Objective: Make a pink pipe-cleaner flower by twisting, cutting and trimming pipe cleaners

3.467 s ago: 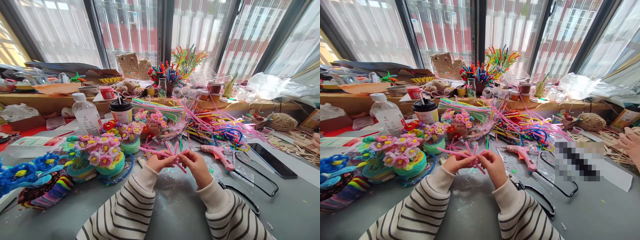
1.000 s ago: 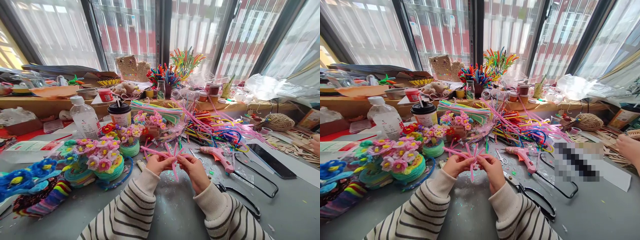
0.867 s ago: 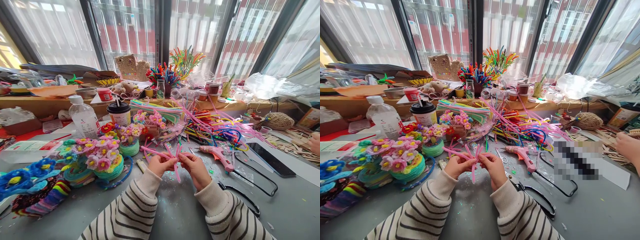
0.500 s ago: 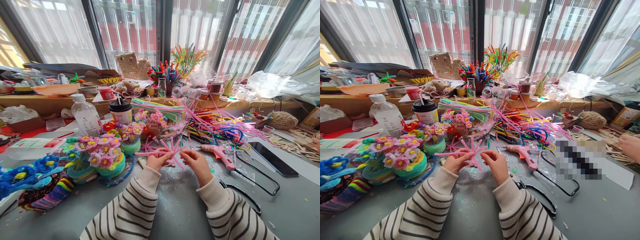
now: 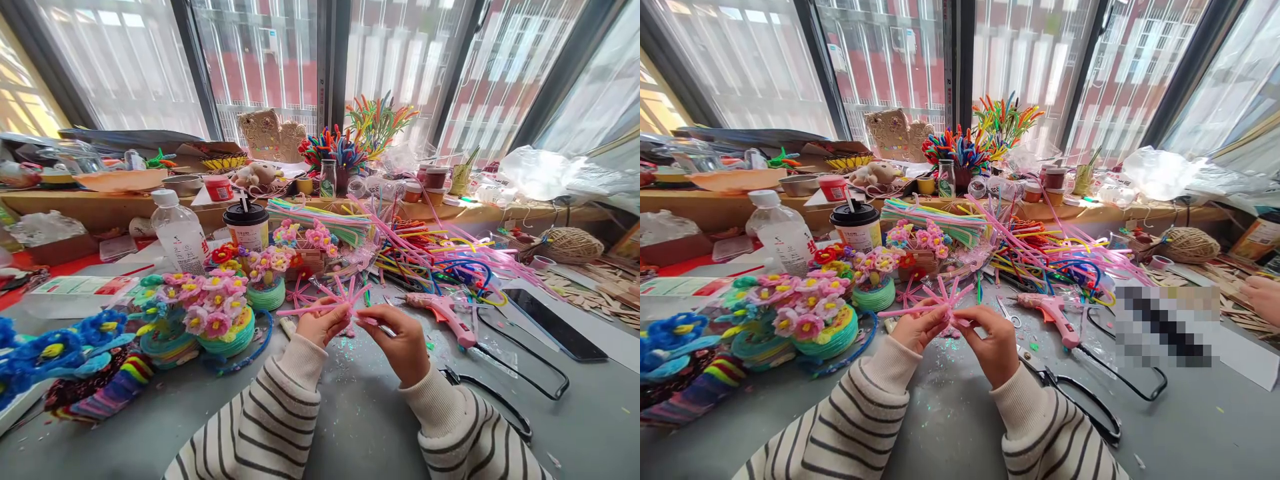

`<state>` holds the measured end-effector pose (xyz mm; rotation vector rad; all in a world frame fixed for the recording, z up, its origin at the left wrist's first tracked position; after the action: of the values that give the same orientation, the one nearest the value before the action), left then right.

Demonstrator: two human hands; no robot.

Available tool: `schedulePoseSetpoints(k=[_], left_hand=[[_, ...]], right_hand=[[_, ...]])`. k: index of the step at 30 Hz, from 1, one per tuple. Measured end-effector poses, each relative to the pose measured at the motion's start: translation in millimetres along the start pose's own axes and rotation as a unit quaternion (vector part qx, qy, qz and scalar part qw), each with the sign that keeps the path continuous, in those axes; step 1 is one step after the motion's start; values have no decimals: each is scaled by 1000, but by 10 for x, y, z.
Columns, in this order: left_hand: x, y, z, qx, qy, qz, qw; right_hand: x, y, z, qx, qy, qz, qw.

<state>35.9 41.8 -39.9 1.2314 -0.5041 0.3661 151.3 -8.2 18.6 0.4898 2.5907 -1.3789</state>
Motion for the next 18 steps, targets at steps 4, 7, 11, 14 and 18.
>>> schedulePoseSetpoints(k=[4, 7, 11, 14, 18], left_hand=[[15, -18, 3, -23, -1, 10, 1000], [34, -33, 25, -40, 2, 18, 999], [50, -31, 62, -39, 6, 13, 999], [54, -37, 70, -41, 3, 3, 999], [68, -45, 64, -44, -6, -5, 999]], right_hand=[[18, 100, -21, 55, 1, -98, 994], [47, 152, -26, 89, -3, -172, 981], [103, 243, -10, 148, -8, -233, 961], [119, 305, -6, 178, 6, -260, 949], [163, 365, -2, 208, 4, -306, 929]])
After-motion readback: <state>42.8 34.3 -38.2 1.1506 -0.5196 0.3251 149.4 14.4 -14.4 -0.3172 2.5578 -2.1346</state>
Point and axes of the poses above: each hand's wrist, its own z-axis away from the middle knuckle, its own x-axis out of the palm, y = z × x, the point moved 7 cm from there along -z, towards the middle knuckle, and after that the axes turned 1 degree about x, right-handed, at the moved point
